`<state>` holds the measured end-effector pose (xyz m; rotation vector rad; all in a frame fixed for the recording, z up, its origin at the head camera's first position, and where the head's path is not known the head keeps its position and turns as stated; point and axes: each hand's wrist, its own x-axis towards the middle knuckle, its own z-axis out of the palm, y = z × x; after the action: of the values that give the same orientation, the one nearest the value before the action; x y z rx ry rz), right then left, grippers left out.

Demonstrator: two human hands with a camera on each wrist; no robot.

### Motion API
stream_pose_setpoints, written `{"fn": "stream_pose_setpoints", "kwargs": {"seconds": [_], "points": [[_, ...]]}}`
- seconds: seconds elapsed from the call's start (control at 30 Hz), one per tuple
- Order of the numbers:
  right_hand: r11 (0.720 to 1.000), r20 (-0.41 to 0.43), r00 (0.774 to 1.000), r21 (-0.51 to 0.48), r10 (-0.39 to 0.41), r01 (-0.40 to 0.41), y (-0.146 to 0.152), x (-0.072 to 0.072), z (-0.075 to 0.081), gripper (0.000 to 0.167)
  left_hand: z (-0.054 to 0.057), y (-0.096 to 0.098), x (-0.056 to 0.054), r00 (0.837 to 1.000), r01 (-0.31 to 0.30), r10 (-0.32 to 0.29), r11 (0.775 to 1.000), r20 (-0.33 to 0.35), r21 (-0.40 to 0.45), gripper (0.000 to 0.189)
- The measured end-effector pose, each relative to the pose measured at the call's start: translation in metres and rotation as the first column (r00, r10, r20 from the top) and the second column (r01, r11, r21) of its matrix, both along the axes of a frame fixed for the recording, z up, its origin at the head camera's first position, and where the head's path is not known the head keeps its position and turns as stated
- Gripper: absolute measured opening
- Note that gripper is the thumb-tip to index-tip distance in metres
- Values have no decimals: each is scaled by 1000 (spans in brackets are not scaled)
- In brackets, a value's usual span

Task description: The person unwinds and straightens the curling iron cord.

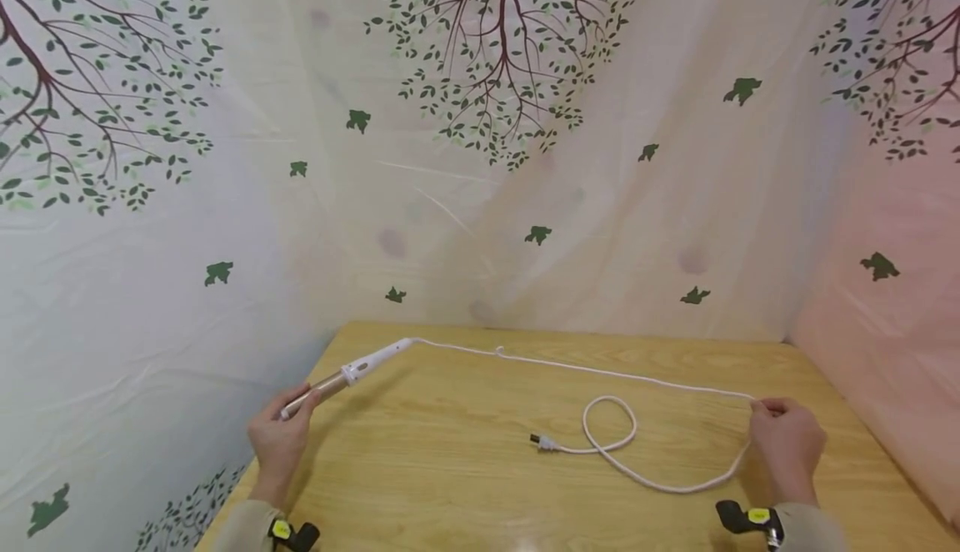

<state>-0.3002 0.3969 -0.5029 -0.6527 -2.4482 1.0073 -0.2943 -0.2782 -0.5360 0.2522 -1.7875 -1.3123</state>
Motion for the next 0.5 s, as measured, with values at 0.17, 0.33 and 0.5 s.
{"fn": "stream_pose_setpoints", "kwargs": {"seconds": [0.17,0.33,0.5], "points": [[995,0,997,-69,-76,75,13,1,-2,38,-4,-2,-2,999,-25,23,997,-33,-70,18],[994,37,998,-96,-53,57,21,1,-8,39,-4,1,-4,998,-47,43,994,-41,-103,17],[996,83,996,-88,-13,20,23,1,-13,40,-5,9,-7,999,-45,45,995,-6,-92,19]]}}
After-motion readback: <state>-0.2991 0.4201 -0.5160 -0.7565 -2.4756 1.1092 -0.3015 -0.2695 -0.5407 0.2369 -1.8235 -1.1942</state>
